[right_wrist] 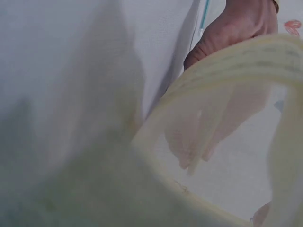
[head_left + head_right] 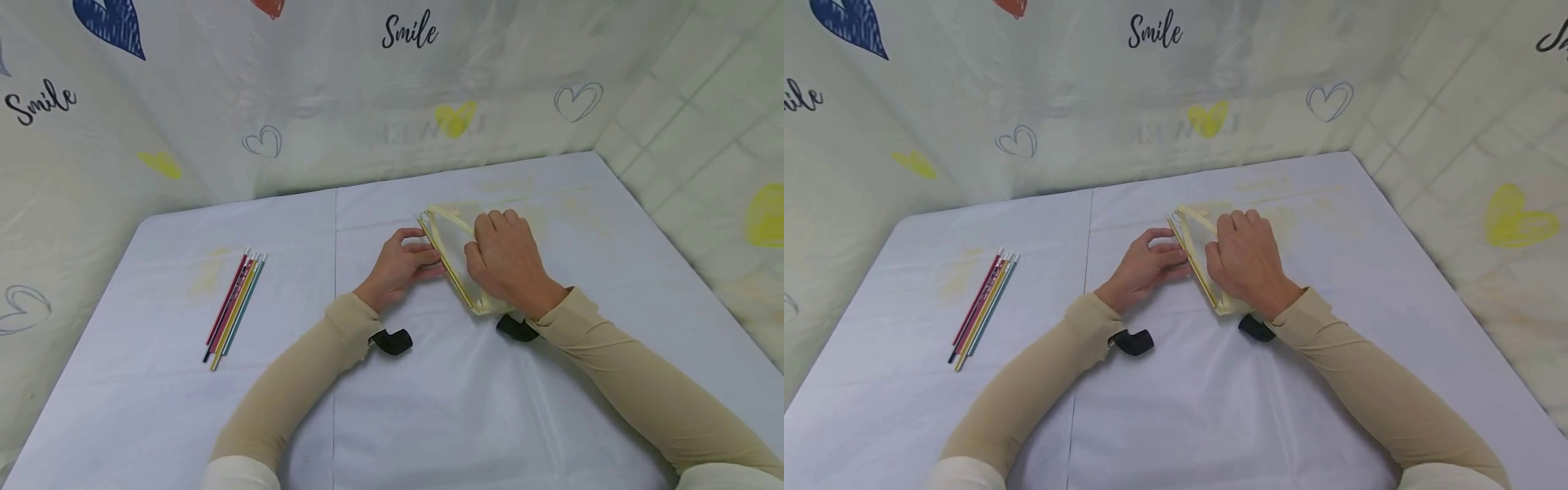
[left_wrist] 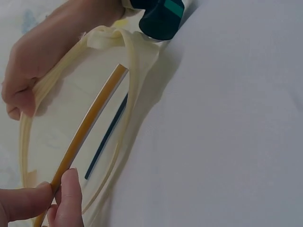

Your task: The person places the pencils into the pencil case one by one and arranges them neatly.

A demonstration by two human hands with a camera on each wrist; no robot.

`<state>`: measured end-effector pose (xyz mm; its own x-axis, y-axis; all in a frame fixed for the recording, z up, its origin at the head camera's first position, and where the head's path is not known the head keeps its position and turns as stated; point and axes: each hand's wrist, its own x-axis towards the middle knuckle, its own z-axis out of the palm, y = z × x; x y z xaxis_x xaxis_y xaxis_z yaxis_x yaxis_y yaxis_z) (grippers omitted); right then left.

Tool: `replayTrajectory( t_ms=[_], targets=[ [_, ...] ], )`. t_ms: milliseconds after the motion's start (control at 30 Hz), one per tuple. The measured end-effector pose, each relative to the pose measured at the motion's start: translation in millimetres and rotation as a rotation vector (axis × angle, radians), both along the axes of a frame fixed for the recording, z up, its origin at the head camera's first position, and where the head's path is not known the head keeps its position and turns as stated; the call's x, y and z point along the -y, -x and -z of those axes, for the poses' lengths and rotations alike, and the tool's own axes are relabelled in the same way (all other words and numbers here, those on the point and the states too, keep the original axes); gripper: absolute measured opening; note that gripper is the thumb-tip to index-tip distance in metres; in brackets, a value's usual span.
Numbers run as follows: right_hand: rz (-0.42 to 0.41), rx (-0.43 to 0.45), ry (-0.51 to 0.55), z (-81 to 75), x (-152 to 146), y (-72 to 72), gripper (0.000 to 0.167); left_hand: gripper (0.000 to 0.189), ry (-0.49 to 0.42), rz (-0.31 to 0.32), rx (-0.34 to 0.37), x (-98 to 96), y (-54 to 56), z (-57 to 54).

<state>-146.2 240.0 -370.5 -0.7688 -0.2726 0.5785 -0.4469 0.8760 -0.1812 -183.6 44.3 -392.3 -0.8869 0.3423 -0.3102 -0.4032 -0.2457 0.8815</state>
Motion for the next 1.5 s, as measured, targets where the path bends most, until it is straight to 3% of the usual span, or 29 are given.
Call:
replayTrajectory(
  t_ms=[567, 1000, 1267, 1500],
  targets=[
    [0.015, 0.018, -0.015, 1.5, -0.7, -0.5, 0.020, 0.053, 0.089, 0.038, 0.001, -17.0, -3.1, -3.1],
    [0.006, -0.006, -0.020, 3.3, 0.5, -0.6, 0.019, 0.050, 0.081, 0.051, 0.003, -25.7, -4.8, -4.7],
    [-0.012, -0.032, -0.012, 4.5, -0.7, -0.4, 0.021, 0.049, 0.086, 0.047, -0.010, -22.9, -4.9, -4.7],
    [0.010, 0.008, -0.018, 2.9, -1.7, -0.9, 0.020, 0.043, 0.115, 0.034, -0.016, -13.5, -3.5, -6.3]
  ],
)
